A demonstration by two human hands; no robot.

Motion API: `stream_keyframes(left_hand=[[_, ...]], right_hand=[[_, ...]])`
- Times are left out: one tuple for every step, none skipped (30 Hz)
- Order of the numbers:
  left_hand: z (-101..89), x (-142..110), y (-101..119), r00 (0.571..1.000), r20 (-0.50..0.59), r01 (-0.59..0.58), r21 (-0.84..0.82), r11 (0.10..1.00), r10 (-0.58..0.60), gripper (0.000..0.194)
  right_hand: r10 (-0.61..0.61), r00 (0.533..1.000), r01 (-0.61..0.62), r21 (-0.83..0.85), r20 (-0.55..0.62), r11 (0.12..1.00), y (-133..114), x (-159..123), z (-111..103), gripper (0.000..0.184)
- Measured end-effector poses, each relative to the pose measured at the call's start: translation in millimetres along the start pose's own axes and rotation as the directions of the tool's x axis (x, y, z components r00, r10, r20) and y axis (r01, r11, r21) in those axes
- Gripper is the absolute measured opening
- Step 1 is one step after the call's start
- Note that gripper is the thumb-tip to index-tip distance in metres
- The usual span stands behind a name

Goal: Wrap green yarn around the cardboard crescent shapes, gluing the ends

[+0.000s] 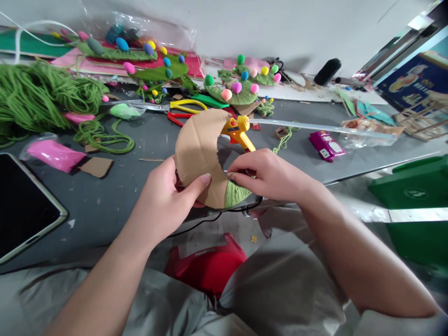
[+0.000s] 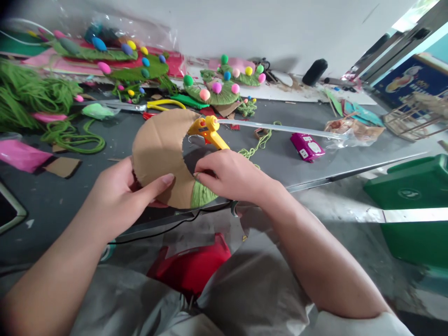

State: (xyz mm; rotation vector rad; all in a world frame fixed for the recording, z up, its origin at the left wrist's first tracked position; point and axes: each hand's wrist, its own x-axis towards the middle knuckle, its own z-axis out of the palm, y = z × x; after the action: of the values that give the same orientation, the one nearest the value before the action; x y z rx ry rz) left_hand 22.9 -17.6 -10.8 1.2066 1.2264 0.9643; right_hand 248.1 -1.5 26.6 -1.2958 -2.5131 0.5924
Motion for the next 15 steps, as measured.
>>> stream_keyframes(left_hand=[[0.2,0,0,1.000,-0.011,-0.006,-0.004,1.000,0.006,0.038],[0.3,-1,1,1.000,-0.025,-0.012,-0.008,1.000,0.012,0.039],[0.4,-1,1,0.999,-0.039,-0.017,-0.012,1.000,0.016,0.039],[0.3,-1,1,0.999,-0.051,-0.019,-0.018,1.000,0.019,0.040],[0.1,0,0,0.998,-0.064,-0.022,-0.027,0.999,0.020,0.040],[-0.2,0,0,0.996,-0.081,-0.026,-0.039,0.999,0.022,0.041],[-0.5,1,0,0.995,-0.099,-0.029,-0.053,0.998,0.024,0.041],[-0.9,1,-1,0.992,-0.122,-0.034,-0.067,0.997,0.026,0.041],[-1.2,2,-2,0.988,-0.149,-0.042,-0.082,0.996,0.030,0.040],[-1.4,3,-2,0.983,-0.179,-0.056,-0.094,0.994,0.038,0.039],[-1.5,3,-2,0.976,-0.210,-0.074,-0.103,0.992,0.051,0.038],[-1.4,3,-2,0.969,-0.239,-0.095,-0.108,0.990,0.067,0.038],[-1.2,4,-2,0.960,-0.268,-0.119,-0.112,0.987,0.086,0.037],[-0.8,3,-2,0.950,-0.295,-0.142,-0.114,0.983,0.103,0.036],[-0.4,3,-1,0.941,-0.319,-0.160,-0.115,0.980,0.116,0.036]], right_hand=[[0.012,1.000,-0.012,0.021,-0.017,1.000,-2,-1,0,0.017],[0.023,0.999,-0.022,0.052,-0.031,0.998,-4,-2,0,0.015],[0.030,0.999,-0.027,0.087,-0.041,0.996,-6,-3,0,0.014],[0.033,0.998,-0.027,0.119,-0.050,0.992,-8,-4,0,0.014],[0.032,0.998,-0.023,0.145,-0.059,0.989,-10,-4,1,0.014],[0.024,0.997,-0.013,0.162,-0.069,0.987,-12,-4,2,0.014],[0.013,0.996,0.001,0.168,-0.083,0.986,-14,-5,3,0.015],[0.001,0.995,0.016,0.165,-0.098,0.986,-16,-5,5,0.015],[-0.011,0.994,0.028,0.157,-0.108,0.987,-19,-5,7,0.016],[-0.017,0.993,0.034,0.147,-0.116,0.989,-22,-6,10,0.017],[-0.016,0.992,0.034,0.136,-0.125,0.990,-25,-8,14,0.018],[-0.007,0.991,0.024,0.126,-0.134,0.992,-28,-9,17,0.019],[0.004,0.990,0.012,0.117,-0.138,0.993,-31,-11,21,0.020],[0.014,0.990,0.001,0.111,-0.138,0.994,-34,-13,24,0.021],[0.023,0.991,-0.009,0.106,-0.133,0.994,-36,-15,27,0.022]])
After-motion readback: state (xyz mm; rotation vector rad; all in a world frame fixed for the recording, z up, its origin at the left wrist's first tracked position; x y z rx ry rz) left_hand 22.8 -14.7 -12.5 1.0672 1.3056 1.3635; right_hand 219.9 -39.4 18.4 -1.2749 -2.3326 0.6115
